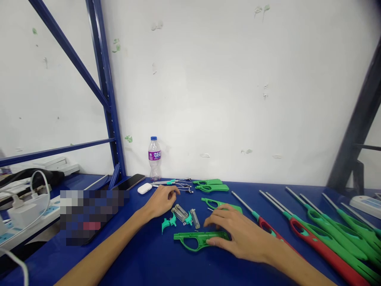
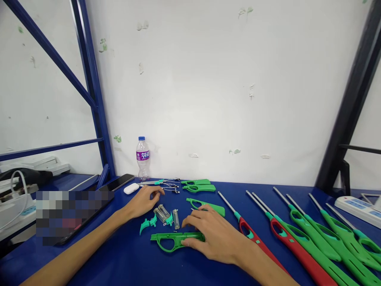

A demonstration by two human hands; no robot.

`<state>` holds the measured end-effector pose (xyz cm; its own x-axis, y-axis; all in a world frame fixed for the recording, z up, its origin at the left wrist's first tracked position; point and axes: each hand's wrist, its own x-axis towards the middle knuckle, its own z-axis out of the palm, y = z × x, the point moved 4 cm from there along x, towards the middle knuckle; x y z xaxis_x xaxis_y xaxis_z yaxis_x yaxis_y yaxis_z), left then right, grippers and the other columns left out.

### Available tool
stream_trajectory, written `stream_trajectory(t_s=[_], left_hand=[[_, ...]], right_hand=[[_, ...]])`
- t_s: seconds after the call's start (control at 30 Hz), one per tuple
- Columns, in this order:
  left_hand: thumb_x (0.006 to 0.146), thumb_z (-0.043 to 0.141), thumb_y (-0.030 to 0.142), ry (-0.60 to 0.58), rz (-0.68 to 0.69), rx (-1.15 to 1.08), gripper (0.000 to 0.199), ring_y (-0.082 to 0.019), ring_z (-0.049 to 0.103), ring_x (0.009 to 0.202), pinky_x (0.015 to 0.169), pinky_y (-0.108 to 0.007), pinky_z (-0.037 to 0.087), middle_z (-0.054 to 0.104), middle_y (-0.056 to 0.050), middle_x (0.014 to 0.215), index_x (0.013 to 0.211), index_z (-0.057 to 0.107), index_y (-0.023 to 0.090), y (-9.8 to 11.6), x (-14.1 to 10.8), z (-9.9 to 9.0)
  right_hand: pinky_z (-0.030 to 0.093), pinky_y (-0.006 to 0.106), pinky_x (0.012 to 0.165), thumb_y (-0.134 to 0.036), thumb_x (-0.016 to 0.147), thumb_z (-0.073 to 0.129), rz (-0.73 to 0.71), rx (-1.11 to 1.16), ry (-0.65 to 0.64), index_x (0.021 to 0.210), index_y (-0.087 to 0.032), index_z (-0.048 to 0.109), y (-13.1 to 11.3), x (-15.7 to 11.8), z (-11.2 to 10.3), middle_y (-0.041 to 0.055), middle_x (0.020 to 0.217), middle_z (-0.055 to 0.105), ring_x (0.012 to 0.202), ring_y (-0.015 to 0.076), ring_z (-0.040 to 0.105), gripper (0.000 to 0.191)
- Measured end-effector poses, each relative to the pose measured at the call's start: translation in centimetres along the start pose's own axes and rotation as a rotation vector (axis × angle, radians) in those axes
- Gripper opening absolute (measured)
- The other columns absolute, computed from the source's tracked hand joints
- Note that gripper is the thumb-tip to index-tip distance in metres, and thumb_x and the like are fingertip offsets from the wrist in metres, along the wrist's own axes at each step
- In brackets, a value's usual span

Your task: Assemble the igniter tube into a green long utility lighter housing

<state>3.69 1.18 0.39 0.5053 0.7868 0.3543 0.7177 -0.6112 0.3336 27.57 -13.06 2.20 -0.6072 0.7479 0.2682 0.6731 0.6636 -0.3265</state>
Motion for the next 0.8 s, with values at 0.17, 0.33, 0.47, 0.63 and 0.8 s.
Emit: stream_trajectory(t_s=[0.17,0.33,0.47,0.63,0.8], left_hand=[[0.102,0.061,0.042,0.063,-0.094,-0.037,0.028,-0.015,0.068,0.079,0.078,-0.035,0.059,0.07,-0.002,0.095,0.107,0.067,0.015,-0.7,0.2,-0.2],[0.102,0.061,0.043,0.122,-0.185,-0.095,0.031,-0.016,0.069,0.081,0.077,-0.035,0.06,0.07,-0.003,0.098,0.114,0.066,0.015,-1.2,0.1,-0.9],[0.102,0.061,0.042,0.113,-0.214,-0.182,0.029,-0.015,0.069,0.08,0.077,-0.034,0.06,0.07,-0.003,0.098,0.113,0.066,0.015,-1.0,0.0,-1.2],[0.101,0.062,0.039,0.084,-0.27,-0.301,0.028,-0.014,0.069,0.077,0.075,-0.034,0.06,0.071,-0.003,0.097,0.114,0.065,0.015,-1.0,0.0,-0.6],[0.101,0.062,0.038,0.091,-0.329,-0.347,0.028,-0.015,0.069,0.079,0.074,-0.033,0.06,0.071,-0.003,0.1,0.116,0.064,0.015,-1.0,-0.1,-0.3]], right_hand=[[0.034,0.044,0.113,-0.049,0.102,0.063,0.018,-0.029,-0.019,0.121,-0.028,0.066,0.3,-0.1,0.2,-0.0003,0.115,0.07,0.115,0.0253,0.062,0.028],[0.031,0.05,0.117,-0.051,0.104,0.058,0.028,-0.029,-0.04,0.123,-0.03,0.066,0.4,-0.1,0.5,0.0015,0.119,0.069,0.121,0.0279,0.06,0.03],[0.029,0.051,0.12,-0.056,0.104,0.055,0.034,-0.007,-0.05,0.123,-0.03,0.066,0.4,-0.1,0.4,0.0022,0.12,0.069,0.119,0.0277,0.062,0.034],[0.03,0.053,0.12,-0.057,0.103,0.056,0.058,-0.011,-0.031,0.122,-0.029,0.066,0.8,0.0,0.6,0.0032,0.116,0.071,0.12,0.0292,0.061,0.035],[0.03,0.055,0.119,-0.06,0.103,0.054,0.079,-0.019,-0.063,0.122,-0.029,0.066,1.1,0.1,0.9,0.0048,0.117,0.071,0.122,0.0312,0.06,0.039]])
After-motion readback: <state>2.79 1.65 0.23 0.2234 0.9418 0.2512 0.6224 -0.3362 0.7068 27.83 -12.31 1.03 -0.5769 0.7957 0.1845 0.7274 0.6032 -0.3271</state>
